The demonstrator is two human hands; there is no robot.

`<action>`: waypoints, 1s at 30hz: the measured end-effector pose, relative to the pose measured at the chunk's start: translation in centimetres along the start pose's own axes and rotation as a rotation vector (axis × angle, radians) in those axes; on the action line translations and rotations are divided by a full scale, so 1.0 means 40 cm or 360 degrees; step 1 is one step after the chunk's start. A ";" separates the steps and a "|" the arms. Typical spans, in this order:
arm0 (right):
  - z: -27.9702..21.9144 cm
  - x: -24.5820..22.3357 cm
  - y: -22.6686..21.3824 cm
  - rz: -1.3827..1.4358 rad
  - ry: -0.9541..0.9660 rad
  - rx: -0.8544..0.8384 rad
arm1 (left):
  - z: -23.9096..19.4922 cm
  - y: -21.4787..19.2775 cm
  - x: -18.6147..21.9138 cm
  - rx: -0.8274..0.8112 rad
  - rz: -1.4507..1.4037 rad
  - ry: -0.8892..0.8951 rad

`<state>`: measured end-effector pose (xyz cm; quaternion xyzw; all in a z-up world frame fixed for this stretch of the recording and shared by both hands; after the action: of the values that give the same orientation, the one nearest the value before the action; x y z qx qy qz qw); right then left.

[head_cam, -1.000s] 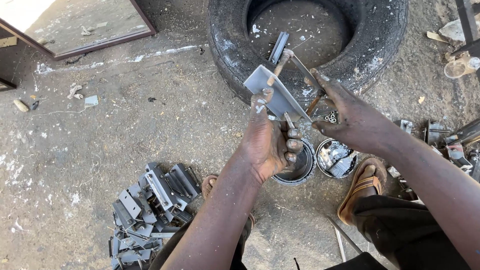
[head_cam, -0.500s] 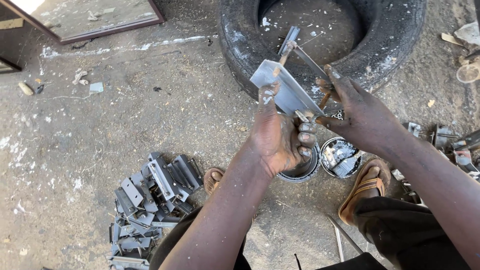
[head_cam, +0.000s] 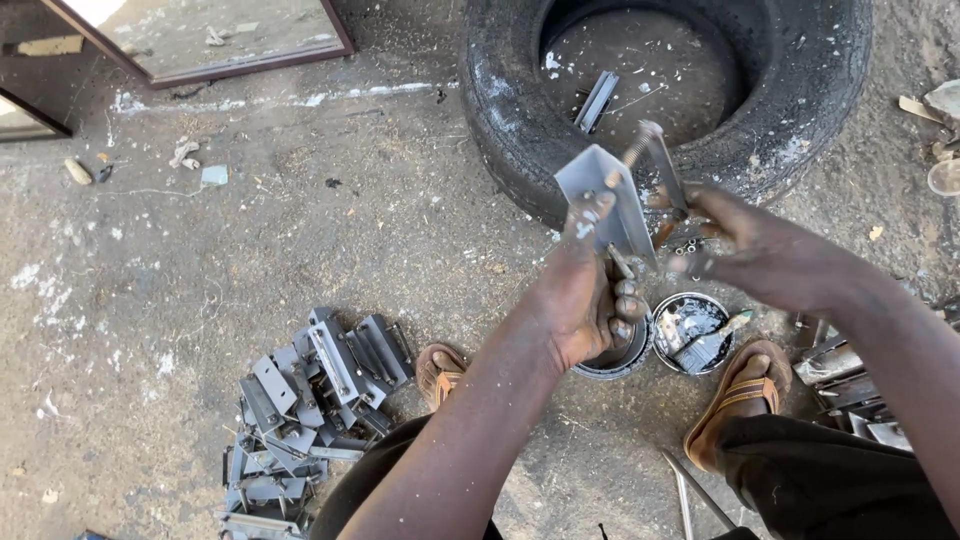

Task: The person assembles metal brackets by inserting bolts through holes and tightening nuts by hand. They handle multiple brackets one at a time, pick up nuts from the floor, and place finished assemblies into a pile.

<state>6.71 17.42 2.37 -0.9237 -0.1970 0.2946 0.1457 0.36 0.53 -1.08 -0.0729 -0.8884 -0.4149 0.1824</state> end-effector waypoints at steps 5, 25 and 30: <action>-0.014 0.010 -0.027 0.0490 -0.0512 0.0260 | -0.017 0.037 0.003 0.0138 0.0379 -0.0209; -0.119 0.021 -0.085 0.0216 -0.0221 0.0317 | 0.033 0.033 -0.043 0.0328 0.1713 0.0393; -0.140 0.010 -0.076 -0.0004 -0.0010 0.0126 | 0.026 0.031 -0.047 0.0817 0.2059 0.0179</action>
<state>9.56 19.40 7.74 -0.9160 -0.1869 0.3048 0.1821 2.17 2.17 -1.56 -0.5203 -0.7257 -0.0031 0.4501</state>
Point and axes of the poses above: each hand's wrist, its own z-axis towards the middle knuckle, its own y-axis out of the palm, x = y × z, the point moved 1 cm from there along z, towards the middle knuckle, and after that the axes turned 5 degrees about -x, right-handed, at the moved point
